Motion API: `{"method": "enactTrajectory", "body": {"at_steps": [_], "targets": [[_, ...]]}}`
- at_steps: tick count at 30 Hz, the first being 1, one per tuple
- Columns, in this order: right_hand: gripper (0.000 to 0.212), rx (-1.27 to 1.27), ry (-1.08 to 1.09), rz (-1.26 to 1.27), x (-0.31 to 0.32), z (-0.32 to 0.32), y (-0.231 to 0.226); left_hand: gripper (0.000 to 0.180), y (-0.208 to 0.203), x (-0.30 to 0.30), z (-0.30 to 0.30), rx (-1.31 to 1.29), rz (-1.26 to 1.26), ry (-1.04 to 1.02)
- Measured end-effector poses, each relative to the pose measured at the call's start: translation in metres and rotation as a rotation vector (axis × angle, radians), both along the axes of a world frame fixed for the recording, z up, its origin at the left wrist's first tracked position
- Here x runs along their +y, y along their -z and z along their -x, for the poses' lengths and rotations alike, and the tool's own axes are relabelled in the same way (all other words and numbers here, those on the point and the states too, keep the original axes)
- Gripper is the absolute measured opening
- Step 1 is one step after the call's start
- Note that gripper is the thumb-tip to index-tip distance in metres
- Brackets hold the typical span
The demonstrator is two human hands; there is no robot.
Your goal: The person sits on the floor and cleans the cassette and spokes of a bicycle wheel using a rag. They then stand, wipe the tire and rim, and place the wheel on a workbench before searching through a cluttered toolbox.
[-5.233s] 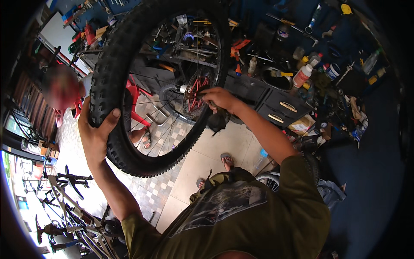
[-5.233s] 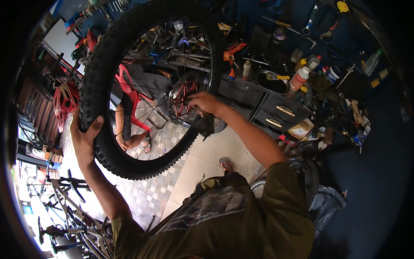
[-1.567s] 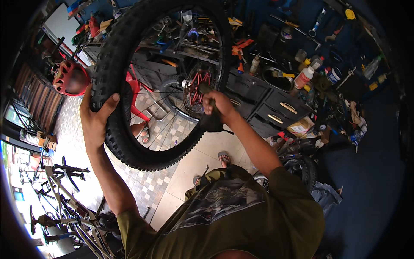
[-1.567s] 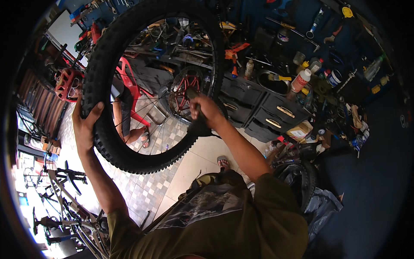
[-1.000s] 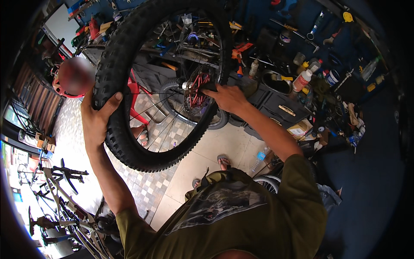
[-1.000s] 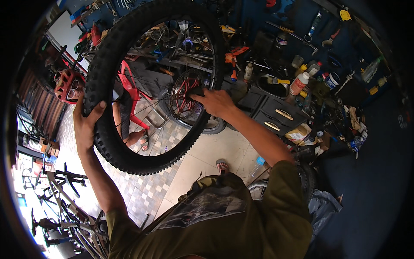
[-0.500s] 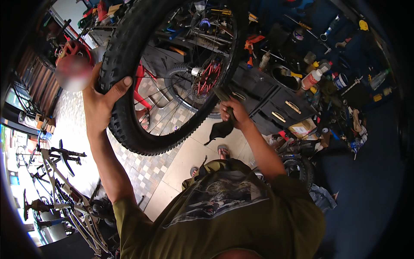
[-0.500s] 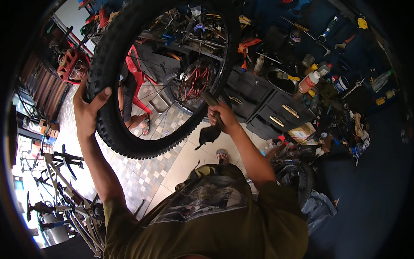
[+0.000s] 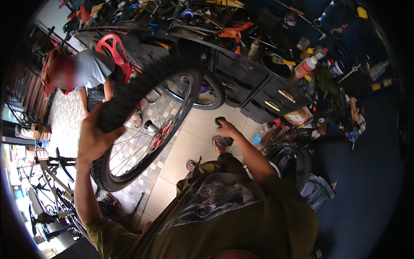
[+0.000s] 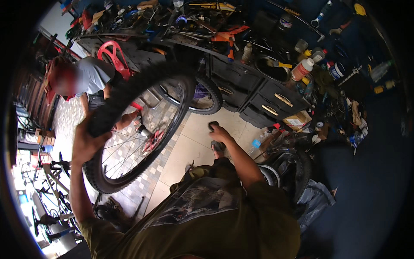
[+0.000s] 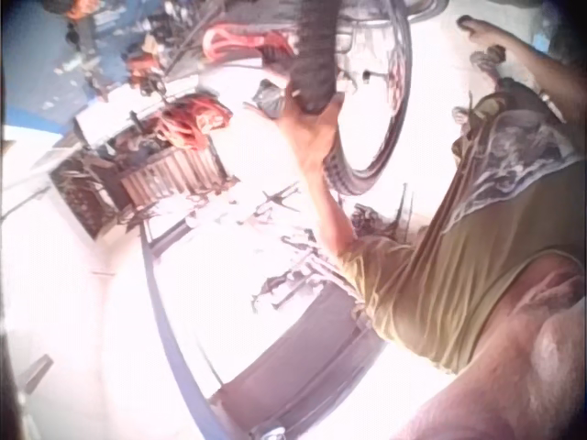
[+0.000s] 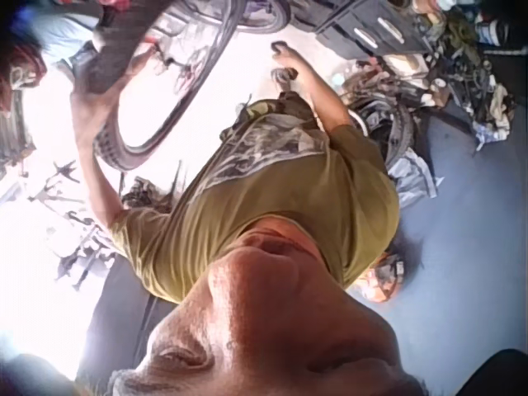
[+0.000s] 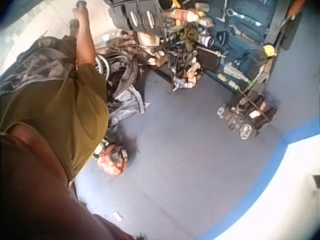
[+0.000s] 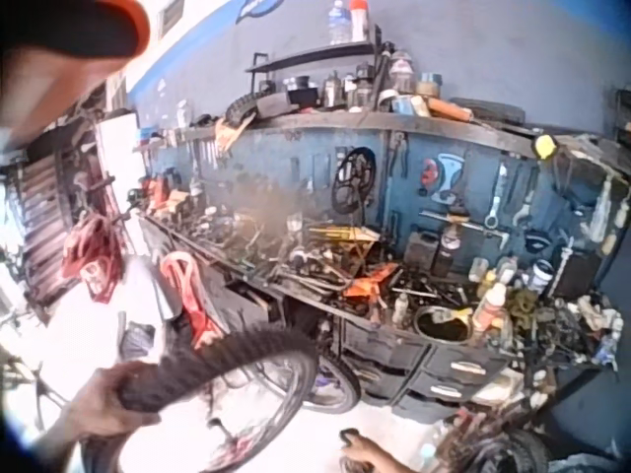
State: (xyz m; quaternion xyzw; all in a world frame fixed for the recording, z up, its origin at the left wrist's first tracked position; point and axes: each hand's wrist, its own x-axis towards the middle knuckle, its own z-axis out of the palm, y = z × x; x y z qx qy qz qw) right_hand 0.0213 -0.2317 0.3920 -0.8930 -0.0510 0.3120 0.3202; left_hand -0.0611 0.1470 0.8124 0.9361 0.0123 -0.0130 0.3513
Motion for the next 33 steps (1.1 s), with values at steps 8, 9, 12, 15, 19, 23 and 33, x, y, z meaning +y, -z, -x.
{"method": "enactTrajectory", "body": {"at_steps": [8, 9, 12, 15, 19, 23, 33], "targets": [[0.056, 0.076, 0.179, 0.217, -0.19, 0.127, 0.085, 0.078, 0.253, 0.015, -0.048, 0.41, -0.541, 0.559], [0.051, 0.11, 0.207, 0.255, -0.196, 0.14, 0.081, 0.08, 0.281, 0.022, -0.041, 0.44, -0.574, 0.617], [0.043, 0.289, 0.159, 0.387, -0.231, 0.18, 0.08, 0.082, 0.344, 0.027, -0.033, 0.548, -0.724, 0.743], [0.042, 0.264, 0.152, 0.323, -0.28, 0.225, 0.096, 0.072, 0.417, 0.047, -0.005, 0.378, -0.826, 0.872], [0.044, 0.197, 0.031, 0.342, -0.273, 0.205, 0.105, 0.04, 0.477, 0.085, 0.026, 0.056, -0.839, 0.805], [0.049, 0.184, 0.147, 0.3, -0.223, 0.14, 0.062, 0.023, 0.462, 0.087, 0.019, 0.13, -0.789, 0.72], [0.054, 0.014, 0.14, 0.369, -0.167, 0.076, 0.017, 0.071, 0.482, 0.096, 0.054, 0.064, -0.106, -0.154]]}}
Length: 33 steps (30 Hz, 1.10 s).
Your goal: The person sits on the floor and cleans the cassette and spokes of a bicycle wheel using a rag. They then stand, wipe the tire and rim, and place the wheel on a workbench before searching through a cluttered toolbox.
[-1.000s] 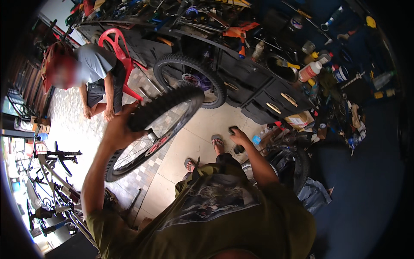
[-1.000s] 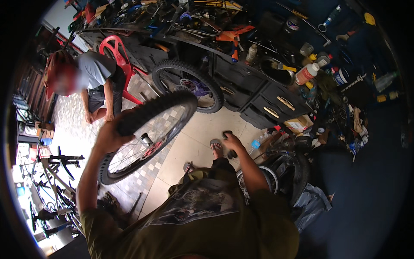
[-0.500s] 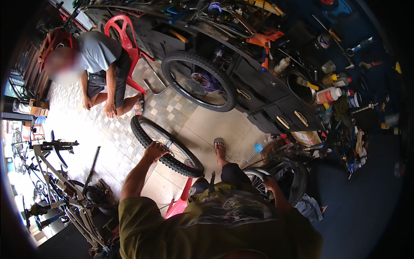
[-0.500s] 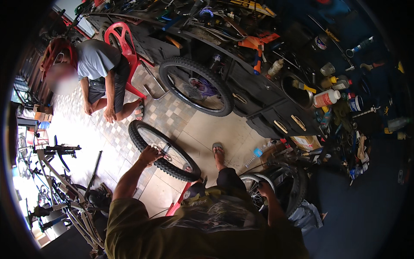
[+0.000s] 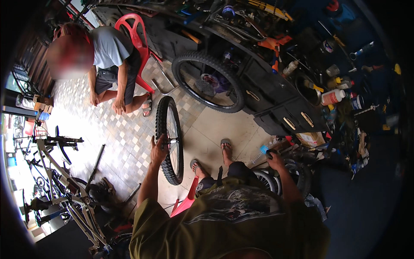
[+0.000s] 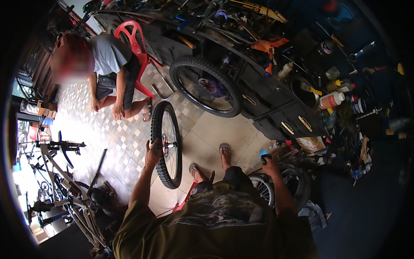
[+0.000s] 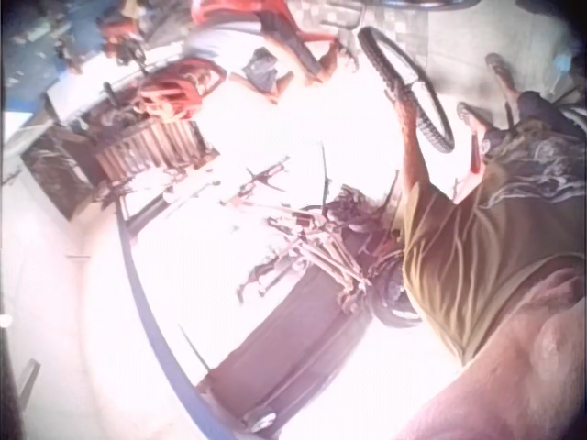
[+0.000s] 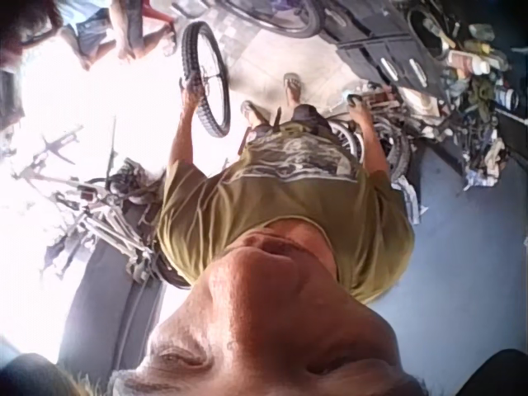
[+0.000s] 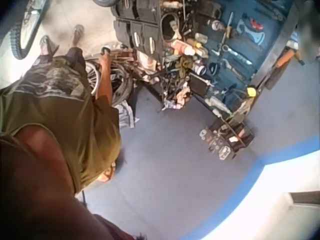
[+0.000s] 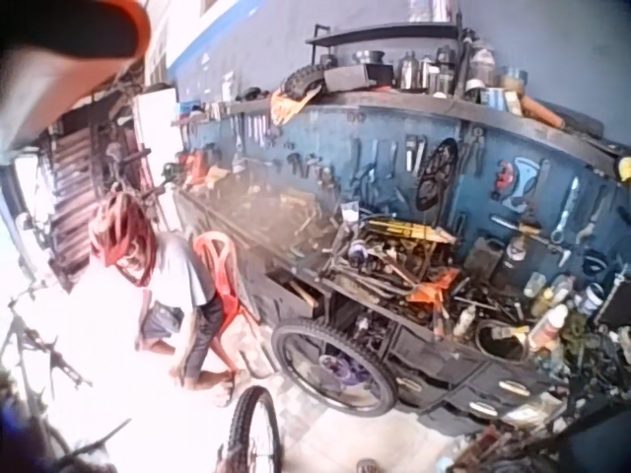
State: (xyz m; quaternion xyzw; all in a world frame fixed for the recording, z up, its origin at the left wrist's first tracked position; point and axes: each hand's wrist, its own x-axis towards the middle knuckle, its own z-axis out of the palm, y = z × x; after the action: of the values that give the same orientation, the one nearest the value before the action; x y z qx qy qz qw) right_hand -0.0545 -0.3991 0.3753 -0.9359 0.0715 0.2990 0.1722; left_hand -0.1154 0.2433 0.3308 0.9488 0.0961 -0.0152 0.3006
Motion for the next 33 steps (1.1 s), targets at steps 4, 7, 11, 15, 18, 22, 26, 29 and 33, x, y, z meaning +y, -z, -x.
{"method": "enactTrajectory", "body": {"at_steps": [4, 7, 11, 15, 18, 22, 26, 29, 33], "targets": [[0.056, 0.026, -0.041, 0.091, 0.008, 0.023, -0.022, 0.098, -0.016, -0.025, 0.014, 0.098, -0.11, -0.41], [0.059, 0.019, -0.031, 0.088, -0.019, 0.048, -0.019, 0.099, 0.0, -0.03, 0.028, 0.041, -0.112, -0.545], [0.054, 0.054, 0.104, 0.113, -0.01, 0.064, -0.041, 0.082, -0.008, -0.019, 0.019, 0.305, -0.068, -0.503], [0.05, 0.126, 0.113, 0.029, -0.03, 0.079, -0.028, 0.072, -0.03, -0.035, -0.004, 0.359, -0.087, -0.384], [0.052, 0.027, 0.058, -0.047, -0.039, 0.085, -0.008, 0.073, -0.053, -0.055, -0.027, 0.294, -0.053, -0.316], [0.062, 0.12, 0.038, 0.028, -0.044, 0.085, 0.026, 0.073, -0.147, -0.071, -0.048, 0.182, 0.026, -0.257], [0.068, 0.066, 0.118, -0.059, -0.024, 0.074, 0.028, 0.062, -0.276, -0.064, -0.021, -0.065, 0.352, -0.117], [0.066, -0.043, 0.152, -0.102, 0.002, 0.061, 0.015, 0.053, -0.374, -0.067, 0.02, -0.199, 0.562, -0.117], [0.063, -0.258, 0.193, -0.172, 0.036, 0.028, -0.017, 0.058, -0.448, -0.077, 0.056, -0.407, 0.622, -0.148]]}}
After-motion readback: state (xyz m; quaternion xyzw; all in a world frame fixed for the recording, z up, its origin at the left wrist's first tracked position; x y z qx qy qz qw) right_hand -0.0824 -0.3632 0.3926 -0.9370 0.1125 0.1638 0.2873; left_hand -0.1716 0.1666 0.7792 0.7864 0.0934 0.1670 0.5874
